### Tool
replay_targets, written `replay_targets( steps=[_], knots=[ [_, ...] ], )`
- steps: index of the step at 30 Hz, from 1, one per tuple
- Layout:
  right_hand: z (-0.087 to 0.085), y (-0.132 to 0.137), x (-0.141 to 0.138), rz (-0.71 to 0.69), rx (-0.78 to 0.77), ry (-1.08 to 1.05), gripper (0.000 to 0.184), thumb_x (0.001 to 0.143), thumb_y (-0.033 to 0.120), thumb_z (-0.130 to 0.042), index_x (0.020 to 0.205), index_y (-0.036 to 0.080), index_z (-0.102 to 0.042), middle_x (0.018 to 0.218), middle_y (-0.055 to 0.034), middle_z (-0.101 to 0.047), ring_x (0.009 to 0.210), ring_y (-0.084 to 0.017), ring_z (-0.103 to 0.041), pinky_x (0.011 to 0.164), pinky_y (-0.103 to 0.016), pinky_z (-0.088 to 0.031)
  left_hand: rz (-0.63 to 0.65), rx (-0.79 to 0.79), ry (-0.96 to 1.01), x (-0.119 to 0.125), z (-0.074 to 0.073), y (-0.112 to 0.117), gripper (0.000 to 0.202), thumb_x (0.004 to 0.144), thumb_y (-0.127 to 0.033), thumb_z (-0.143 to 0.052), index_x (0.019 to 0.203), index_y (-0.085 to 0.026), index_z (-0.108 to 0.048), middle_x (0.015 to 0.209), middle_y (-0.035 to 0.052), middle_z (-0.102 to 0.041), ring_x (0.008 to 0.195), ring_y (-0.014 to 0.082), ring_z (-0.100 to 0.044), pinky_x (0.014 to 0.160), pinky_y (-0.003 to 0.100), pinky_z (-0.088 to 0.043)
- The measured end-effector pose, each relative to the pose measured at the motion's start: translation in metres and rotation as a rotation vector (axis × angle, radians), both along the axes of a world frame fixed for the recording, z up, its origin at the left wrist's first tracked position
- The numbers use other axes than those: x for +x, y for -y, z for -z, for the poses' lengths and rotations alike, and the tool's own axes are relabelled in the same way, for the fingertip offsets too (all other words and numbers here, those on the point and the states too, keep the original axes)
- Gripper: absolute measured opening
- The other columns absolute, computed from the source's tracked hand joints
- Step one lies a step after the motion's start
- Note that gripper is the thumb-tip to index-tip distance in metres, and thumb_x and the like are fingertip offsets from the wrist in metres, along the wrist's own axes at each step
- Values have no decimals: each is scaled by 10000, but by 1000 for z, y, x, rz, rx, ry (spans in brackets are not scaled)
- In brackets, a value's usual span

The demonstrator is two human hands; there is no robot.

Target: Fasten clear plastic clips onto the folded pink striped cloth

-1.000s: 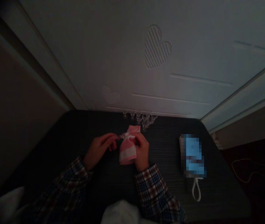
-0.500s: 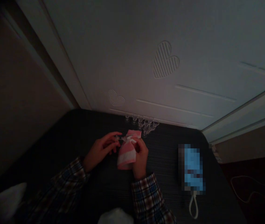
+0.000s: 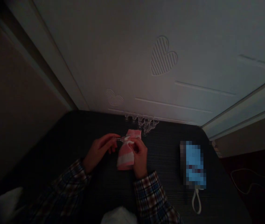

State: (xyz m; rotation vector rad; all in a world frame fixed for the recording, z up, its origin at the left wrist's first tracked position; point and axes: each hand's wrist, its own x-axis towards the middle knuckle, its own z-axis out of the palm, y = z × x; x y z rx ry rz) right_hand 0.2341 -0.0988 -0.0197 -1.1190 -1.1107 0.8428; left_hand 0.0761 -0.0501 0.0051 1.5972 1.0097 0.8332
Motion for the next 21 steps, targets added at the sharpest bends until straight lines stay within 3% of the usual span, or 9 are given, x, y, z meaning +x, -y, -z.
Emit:
replay_targets(
  steps=[5,9,13,21],
  knots=[
    [0,0,1,16,-23,-65,159,725,127,-563,854,204,-615,815,3,-575,736,-133,-530,636,-229,-401,5,3,43,5,-4,4,481,794,-322,-523,1244,-257,-368,851,4,-564,595,101,-558,478,194,-431],
    [-4,-1,1,36,-34,-126,136,696,115,-576,808,186,-607,766,12,-567,691,-122,-513,608,-218,-395,37,17,-4,6,-3,5,349,804,-291,-492,1144,-229,-447,847,13,-573,603,101,-560,491,192,-430],
    [-9,-1,2,28,-46,-121,131,693,115,-574,800,181,-610,715,17,-566,648,-117,-502,573,-211,-384,47,13,-41,5,-2,4,288,800,-314,-495,1063,-198,-494,716,-7,-583,575,111,-548,502,202,-428],
    [-3,-1,3,-28,-28,-90,149,728,157,-575,862,204,-621,847,-8,-599,779,-147,-546,676,-241,-416,34,43,-96,0,3,-1,312,855,-397,-390,834,-155,-586,566,-17,-544,524,105,-512,491,202,-409]
  ],
)
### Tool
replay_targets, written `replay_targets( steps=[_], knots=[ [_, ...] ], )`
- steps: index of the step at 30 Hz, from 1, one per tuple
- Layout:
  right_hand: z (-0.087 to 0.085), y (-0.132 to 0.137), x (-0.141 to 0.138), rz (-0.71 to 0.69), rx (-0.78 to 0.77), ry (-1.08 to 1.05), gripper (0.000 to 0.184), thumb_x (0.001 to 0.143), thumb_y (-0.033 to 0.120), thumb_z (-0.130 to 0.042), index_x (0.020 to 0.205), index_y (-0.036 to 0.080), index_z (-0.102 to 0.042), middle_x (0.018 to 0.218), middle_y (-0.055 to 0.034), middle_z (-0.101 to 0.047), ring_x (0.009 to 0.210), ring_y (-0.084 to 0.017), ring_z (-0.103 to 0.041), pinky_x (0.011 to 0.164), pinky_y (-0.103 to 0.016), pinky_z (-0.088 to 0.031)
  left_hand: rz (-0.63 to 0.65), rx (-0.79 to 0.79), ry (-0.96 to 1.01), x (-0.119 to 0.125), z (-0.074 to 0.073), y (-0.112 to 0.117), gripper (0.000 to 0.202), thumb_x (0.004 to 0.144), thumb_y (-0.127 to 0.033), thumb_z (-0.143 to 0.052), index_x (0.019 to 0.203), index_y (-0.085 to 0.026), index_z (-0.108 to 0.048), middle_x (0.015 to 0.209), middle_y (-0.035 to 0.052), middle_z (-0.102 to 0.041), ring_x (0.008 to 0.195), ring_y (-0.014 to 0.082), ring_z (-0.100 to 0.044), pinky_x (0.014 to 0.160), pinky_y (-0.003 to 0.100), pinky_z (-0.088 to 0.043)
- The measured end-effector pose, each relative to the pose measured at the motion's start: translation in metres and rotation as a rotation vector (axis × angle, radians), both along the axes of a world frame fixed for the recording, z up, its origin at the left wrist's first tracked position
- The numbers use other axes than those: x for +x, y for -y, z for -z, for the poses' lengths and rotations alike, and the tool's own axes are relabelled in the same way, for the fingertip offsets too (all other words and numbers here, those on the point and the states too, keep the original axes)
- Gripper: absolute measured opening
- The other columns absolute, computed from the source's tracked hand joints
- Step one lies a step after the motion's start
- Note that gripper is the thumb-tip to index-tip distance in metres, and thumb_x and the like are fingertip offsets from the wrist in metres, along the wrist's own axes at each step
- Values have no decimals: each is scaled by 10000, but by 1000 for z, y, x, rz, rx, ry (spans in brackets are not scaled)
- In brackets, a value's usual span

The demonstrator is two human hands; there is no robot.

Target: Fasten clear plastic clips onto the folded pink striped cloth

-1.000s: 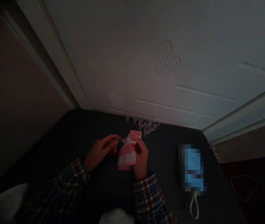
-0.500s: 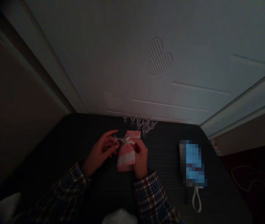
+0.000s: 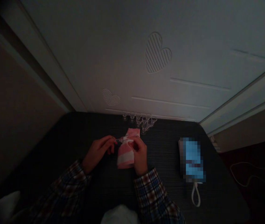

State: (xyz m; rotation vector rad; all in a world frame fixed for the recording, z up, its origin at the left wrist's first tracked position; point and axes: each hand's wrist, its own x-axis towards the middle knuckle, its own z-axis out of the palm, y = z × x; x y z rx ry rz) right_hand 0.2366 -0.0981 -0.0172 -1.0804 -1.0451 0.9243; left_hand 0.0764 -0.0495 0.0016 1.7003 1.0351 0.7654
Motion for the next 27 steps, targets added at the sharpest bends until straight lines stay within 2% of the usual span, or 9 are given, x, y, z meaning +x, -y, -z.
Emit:
replay_targets(
  steps=[2,4,8,10,12,16,23,25,27],
  knots=[
    [1,0,-1,2,-5,28,148,732,167,-576,868,206,-622,858,-12,-602,790,-152,-550,688,-248,-420,-6,-20,10,0,1,-1,328,858,-400,-382,893,-153,-595,588,-8,-552,538,109,-521,480,200,-411],
    [2,-1,-1,17,-10,62,150,734,173,-575,872,205,-623,864,-15,-605,783,-152,-551,690,-251,-422,-5,-41,49,1,1,-1,338,856,-393,-387,1032,-165,-564,646,2,-572,555,111,-534,473,199,-419],
    [2,-1,-1,58,-20,68,150,734,179,-562,873,196,-617,850,-16,-611,770,-153,-553,677,-250,-427,4,-61,108,5,-1,3,504,812,-355,-482,1285,-259,-337,910,31,-580,598,104,-559,441,184,-432],
    [2,-1,0,71,-40,49,158,721,172,-566,872,187,-610,841,-16,-614,758,-153,-551,664,-247,-428,18,-53,94,7,-1,5,583,781,-326,-534,1306,-299,-282,1036,45,-544,637,105,-570,437,179,-444],
    [1,-2,0,84,-54,35,168,705,161,-572,869,181,-605,836,-15,-617,746,-150,-548,658,-244,-427,38,-31,74,8,1,5,522,790,-309,-521,1274,-301,-328,1076,47,-530,651,103,-572,449,180,-454],
    [-1,-2,1,80,-36,-1,150,694,144,-568,837,174,-599,794,-3,-605,717,-139,-536,638,-232,-419,40,-8,45,7,4,3,338,834,-321,-437,1165,-253,-449,980,41,-568,603,94,-556,452,183,-445],
    [-2,-1,-1,59,-11,16,128,710,148,-563,826,182,-601,776,2,-582,709,-131,-527,632,-229,-409,-9,-17,3,2,-2,2,291,850,-369,-396,1031,-186,-533,671,-10,-529,504,88,-474,418,172,-383],
    [-1,-1,-1,52,-17,41,119,728,167,-551,834,186,-603,791,-5,-585,723,-136,-532,638,-234,-412,-35,-12,-16,1,-3,2,296,847,-381,-401,986,-175,-560,650,-8,-523,504,87,-466,417,169,-376],
    [0,-1,-1,58,-22,65,130,732,182,-554,850,190,-608,820,-14,-594,752,-146,-540,657,-242,-420,-45,-7,-1,2,-4,2,318,849,-380,-393,1033,-178,-555,698,6,-544,513,86,-470,421,169,-380]
  ],
)
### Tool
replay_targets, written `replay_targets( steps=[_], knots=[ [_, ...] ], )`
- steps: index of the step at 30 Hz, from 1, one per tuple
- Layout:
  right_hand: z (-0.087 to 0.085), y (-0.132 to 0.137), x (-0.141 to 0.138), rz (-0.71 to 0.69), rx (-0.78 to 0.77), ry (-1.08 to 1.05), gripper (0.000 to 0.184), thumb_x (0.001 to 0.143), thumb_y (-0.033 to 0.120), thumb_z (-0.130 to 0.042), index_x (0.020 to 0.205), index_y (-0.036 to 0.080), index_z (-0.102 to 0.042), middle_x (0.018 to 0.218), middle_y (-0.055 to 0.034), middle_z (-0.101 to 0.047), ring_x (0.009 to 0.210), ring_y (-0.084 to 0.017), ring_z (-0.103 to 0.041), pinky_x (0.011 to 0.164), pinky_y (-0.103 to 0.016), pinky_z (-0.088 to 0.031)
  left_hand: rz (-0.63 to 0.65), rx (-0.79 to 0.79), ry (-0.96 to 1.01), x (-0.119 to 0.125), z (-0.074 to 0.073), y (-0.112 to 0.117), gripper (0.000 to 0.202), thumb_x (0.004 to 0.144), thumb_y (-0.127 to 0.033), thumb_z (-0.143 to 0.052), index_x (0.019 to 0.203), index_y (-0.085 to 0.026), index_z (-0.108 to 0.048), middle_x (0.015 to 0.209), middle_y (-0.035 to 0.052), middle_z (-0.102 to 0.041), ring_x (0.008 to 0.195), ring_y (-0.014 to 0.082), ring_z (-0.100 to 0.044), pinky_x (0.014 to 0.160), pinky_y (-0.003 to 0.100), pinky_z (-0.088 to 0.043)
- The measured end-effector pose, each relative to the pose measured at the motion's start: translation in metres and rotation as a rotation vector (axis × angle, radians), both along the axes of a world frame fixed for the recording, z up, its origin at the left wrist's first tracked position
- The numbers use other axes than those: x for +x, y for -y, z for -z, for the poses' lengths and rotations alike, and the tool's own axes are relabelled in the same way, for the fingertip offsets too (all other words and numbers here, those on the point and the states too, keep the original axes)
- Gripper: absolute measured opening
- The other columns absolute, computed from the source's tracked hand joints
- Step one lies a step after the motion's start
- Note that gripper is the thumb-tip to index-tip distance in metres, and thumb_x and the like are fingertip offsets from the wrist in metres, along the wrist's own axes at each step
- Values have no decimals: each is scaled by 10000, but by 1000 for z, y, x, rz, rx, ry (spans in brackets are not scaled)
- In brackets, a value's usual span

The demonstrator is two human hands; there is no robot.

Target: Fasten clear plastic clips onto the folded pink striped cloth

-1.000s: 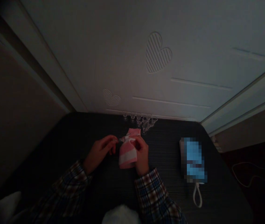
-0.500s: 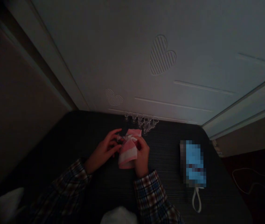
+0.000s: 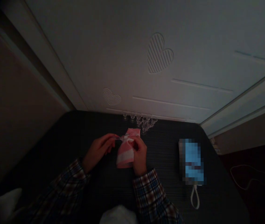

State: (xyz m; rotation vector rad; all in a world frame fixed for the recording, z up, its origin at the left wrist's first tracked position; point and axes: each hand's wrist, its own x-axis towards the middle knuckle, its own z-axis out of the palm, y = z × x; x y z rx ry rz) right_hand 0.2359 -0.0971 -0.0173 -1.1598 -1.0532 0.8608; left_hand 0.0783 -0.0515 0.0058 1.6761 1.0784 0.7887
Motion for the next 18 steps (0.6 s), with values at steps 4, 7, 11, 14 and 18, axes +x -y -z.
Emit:
replay_targets(
  steps=[4,7,11,14,18],
  knots=[
    [2,-1,1,22,9,-14,134,716,171,-564,840,191,-612,819,-11,-600,763,-151,-545,668,-245,-425,16,-6,62,4,-1,2,416,819,-358,-451,1214,-227,-433,869,29,-564,557,88,-511,428,170,-390],
    [1,-1,1,28,19,-35,148,702,145,-570,838,189,-608,813,-4,-596,741,-142,-539,660,-240,-419,39,-4,38,4,-2,2,375,796,-345,-491,1153,-229,-487,844,18,-567,557,85,-513,444,170,-392],
    [0,0,2,11,15,-26,143,712,151,-568,843,191,-610,807,-4,-595,736,-140,-535,653,-237,-414,32,-5,3,2,-2,1,330,800,-354,-488,1100,-222,-529,749,-6,-558,526,84,-486,449,179,-381],
    [-1,1,1,2,27,-31,128,715,163,-570,830,197,-616,783,3,-590,716,-138,-535,626,-230,-409,10,-7,-25,0,-1,0,303,810,-385,-472,1022,-189,-563,633,-25,-517,504,90,-463,444,183,-362],
    [-3,2,1,-13,36,13,147,728,173,-565,857,209,-625,838,-12,-604,764,-152,-550,664,-247,-421,21,24,-53,-2,1,-1,315,846,-407,-398,827,-167,-601,536,-35,-454,483,90,-431,443,185,-337]
  ],
)
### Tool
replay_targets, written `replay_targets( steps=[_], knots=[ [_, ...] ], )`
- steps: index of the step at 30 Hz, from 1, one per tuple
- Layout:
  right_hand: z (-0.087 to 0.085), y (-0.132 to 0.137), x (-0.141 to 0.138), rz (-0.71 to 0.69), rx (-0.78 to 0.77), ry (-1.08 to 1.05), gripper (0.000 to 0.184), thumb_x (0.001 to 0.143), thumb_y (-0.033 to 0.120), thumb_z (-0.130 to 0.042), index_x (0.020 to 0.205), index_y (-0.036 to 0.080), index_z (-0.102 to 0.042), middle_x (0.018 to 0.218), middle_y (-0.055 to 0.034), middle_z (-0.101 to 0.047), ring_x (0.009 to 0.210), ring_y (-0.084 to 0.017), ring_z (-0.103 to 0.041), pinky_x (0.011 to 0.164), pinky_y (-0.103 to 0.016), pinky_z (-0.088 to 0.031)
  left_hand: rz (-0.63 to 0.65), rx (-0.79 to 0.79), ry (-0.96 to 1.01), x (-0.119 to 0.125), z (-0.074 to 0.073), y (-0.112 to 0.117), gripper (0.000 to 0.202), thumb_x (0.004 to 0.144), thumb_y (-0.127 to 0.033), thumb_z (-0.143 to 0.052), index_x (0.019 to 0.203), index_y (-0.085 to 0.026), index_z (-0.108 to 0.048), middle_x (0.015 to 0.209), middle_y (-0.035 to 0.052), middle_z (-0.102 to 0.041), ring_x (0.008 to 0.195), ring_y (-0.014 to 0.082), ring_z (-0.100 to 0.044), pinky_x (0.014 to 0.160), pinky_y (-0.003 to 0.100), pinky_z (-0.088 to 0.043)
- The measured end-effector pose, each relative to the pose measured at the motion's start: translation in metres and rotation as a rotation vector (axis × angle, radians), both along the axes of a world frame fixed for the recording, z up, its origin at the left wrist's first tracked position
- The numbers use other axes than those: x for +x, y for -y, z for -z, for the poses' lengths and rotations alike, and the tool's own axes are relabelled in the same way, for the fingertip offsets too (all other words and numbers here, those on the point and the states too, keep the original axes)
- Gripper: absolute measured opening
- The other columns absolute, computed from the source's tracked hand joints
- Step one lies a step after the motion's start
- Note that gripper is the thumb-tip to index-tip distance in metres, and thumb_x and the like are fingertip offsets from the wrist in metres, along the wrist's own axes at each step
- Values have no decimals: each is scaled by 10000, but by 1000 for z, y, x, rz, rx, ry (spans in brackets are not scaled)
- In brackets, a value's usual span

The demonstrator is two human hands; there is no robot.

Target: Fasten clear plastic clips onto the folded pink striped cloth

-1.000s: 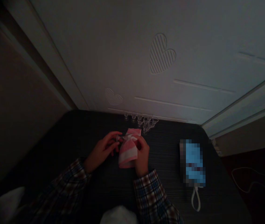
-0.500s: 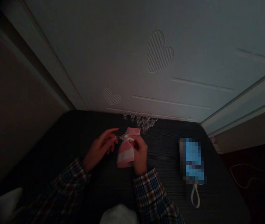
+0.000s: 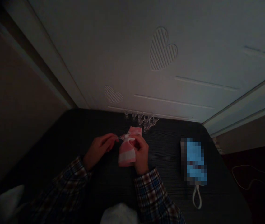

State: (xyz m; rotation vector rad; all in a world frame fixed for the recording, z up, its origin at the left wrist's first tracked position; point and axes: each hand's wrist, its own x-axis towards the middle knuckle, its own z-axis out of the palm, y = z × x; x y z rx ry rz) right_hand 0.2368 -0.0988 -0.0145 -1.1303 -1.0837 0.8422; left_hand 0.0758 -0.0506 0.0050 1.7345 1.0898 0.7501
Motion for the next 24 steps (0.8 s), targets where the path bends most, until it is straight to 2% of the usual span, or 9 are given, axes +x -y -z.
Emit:
replay_targets(
  steps=[3,5,8,10,19,22,24],
  knots=[
    [1,0,0,-3,8,24,155,728,165,-560,859,209,-631,855,-17,-600,803,-161,-555,696,-259,-427,4,0,2,0,-1,0,342,852,-408,-379,843,-164,-619,541,-27,-473,478,91,-434,440,188,-339],
    [3,0,0,4,5,30,150,731,170,-563,859,209,-631,861,-16,-599,800,-158,-553,691,-256,-425,2,-14,28,2,-2,0,336,839,-401,-405,1003,-179,-597,626,-13,-532,503,94,-463,448,188,-359],
    [4,-1,0,34,-11,36,146,734,192,-570,867,210,-628,851,-13,-605,764,-149,-547,663,-245,-420,5,-19,71,5,-5,2,432,800,-376,-476,1204,-224,-472,797,10,-580,562,100,-510,471,188,-395],
    [5,-1,0,45,-23,28,135,734,201,-568,856,204,-627,830,-11,-605,748,-147,-543,656,-243,-420,13,-14,68,6,-5,3,422,788,-363,-493,1187,-229,-481,814,13,-584,569,101,-518,477,188,-401],
    [0,0,1,-1,-27,8,130,737,192,-562,852,199,-623,845,-16,-607,763,-151,-552,667,-247,-427,4,-8,17,3,-4,3,275,821,-378,-443,971,-191,-579,547,-38,-493,486,95,-463,446,181,-364],
    [1,0,1,-5,-27,-3,137,733,199,-566,854,202,-628,862,-20,-612,785,-158,-558,675,-252,-430,-5,-16,25,3,-4,3,297,828,-383,-426,956,-174,-594,573,-20,-524,489,96,-466,441,185,-363],
    [2,-1,1,17,-19,-2,139,721,198,-578,849,203,-632,864,-18,-613,778,-156,-556,677,-252,-429,-1,-27,64,4,-5,3,335,814,-367,-449,1072,-182,-556,678,4,-583,516,100,-492,447,188,-378]
  ],
)
